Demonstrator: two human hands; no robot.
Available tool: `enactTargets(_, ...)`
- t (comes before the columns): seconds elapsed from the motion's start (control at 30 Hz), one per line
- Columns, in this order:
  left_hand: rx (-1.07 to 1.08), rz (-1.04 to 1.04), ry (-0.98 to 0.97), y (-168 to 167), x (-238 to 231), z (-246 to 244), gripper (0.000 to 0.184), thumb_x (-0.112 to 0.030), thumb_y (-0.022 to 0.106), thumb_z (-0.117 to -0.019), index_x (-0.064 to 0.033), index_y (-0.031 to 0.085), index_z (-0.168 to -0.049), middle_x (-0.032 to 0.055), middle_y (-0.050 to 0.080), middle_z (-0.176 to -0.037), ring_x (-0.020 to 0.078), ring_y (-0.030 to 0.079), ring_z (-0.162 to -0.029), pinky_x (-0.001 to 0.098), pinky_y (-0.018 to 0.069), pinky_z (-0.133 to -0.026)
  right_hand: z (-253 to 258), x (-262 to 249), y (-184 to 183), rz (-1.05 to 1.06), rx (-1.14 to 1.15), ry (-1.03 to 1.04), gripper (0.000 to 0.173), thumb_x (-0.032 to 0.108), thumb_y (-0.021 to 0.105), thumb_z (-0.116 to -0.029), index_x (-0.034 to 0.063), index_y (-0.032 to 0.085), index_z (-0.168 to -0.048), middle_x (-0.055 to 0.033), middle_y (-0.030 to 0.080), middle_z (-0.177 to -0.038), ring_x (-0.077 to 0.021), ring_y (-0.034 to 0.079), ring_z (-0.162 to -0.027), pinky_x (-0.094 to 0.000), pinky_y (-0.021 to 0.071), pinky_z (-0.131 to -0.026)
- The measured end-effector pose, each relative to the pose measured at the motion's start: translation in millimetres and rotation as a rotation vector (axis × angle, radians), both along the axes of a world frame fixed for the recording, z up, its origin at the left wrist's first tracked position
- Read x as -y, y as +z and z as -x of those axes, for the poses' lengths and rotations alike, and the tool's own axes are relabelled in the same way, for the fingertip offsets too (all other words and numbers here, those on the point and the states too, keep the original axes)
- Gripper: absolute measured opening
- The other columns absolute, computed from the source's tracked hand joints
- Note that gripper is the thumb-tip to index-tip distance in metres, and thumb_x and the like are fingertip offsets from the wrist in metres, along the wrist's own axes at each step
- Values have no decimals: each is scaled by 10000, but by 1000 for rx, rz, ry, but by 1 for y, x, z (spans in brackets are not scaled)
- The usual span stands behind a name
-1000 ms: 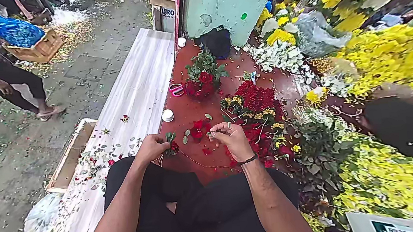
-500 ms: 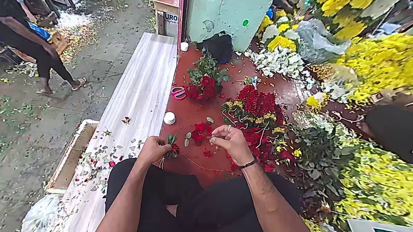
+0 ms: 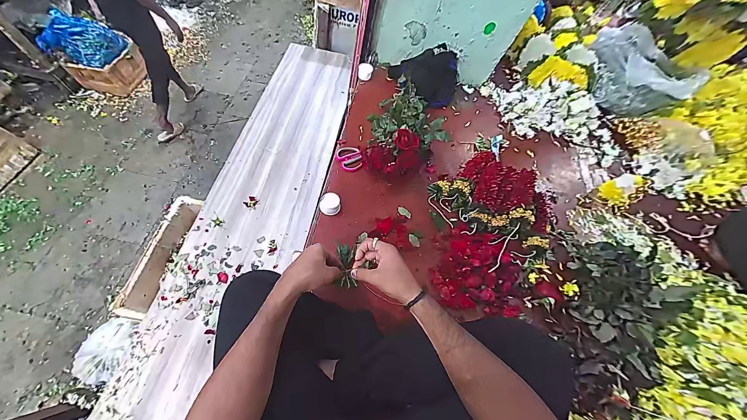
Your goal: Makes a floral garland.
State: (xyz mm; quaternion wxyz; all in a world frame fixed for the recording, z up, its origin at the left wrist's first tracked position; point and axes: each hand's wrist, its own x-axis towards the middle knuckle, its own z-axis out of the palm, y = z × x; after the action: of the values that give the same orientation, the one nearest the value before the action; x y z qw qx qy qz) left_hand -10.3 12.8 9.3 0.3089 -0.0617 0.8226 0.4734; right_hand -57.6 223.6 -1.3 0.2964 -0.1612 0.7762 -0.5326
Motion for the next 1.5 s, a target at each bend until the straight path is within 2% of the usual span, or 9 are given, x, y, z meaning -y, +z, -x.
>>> enactTargets(0.33,-23,-4,-53,-6,-6,3,218,-257,738,-913,-86,779,-1041,88,749,-1022,209,710,-943,494,573,-893,-1,6,-8,-255,-4,-66,435,145,823,-713,85,635,-1101,-36,710,-842,-152,700,-740,-373,614,-700)
enactTargets(0.53,-11,33,19,0,-2,4,187,-255,695,-915,-93,768,-974,64,734,-914,177,686,-842,469,559,-824,17,-12,-37,-269,55,-297,421,176,765,-853,43,622,-1226,-86,718,-914,-191,704,-726,-378,606,-654)
enactTargets(0.7,-26,152,-20,19,17,16,218,-296,705,-896,-98,761,-969,78,726,-888,209,682,-816,509,554,-791,-5,-13,-26,-78,199,82,953,108,853,-689,63,413,-1534,-136,576,-1430,-237,582,-1287,-414,515,-1061)
enactTargets(0.77,-41,213,-36,37,27,23,217,-300,711,-886,-96,762,-939,79,718,-875,218,671,-817,518,540,-797,-14,-4,-20,-36,229,146,1037,174,888,-709,76,332,-1578,-143,555,-1446,-220,636,-1220,-384,569,-1004)
enactTargets(0.97,-51,470,-53,89,49,35,244,-360,729,-847,-121,769,-884,83,718,-838,262,681,-833,567,534,-769,-6,2,16,119,-99,25,133,244,748,-903,120,795,-915,30,752,-875,-23,682,-804,-251,572,-774)
enactTargets(1.13,12,729,-489,144,-10,30,326,-371,765,-841,-48,732,-868,194,698,-922,461,627,-1044,706,490,-854,0,-19,60,408,-201,59,102,155,740,-918,69,792,-904,-5,722,-856,-55,663,-796,-244,568,-747)
enactTargets(1.23,-87,448,-762,195,-52,26,193,-254,800,-869,-71,769,-922,147,705,-910,373,649,-956,633,515,-819,22,-37,73,563,-134,49,90,117,755,-924,36,791,-938,-28,717,-870,-83,669,-787,-259,588,-728)
enactTargets(1.37,-355,-209,-569,216,-83,57,108,-101,709,-915,-25,760,-972,63,728,-972,108,678,-888,340,581,-819,25,-50,50,901,91,6,197,53,473,-1048,-3,637,-1141,6,700,-965,-26,666,-851,-207,573,-773)
enactTargets(1.5,-428,-48,-309,214,-93,97,138,-212,714,-930,-91,772,-962,20,741,-896,95,683,-796,363,582,-744,12,-38,58,948,272,-54,43,98,686,-909,71,718,-919,-5,685,-770,-47,572,-595,-215,463,-526)
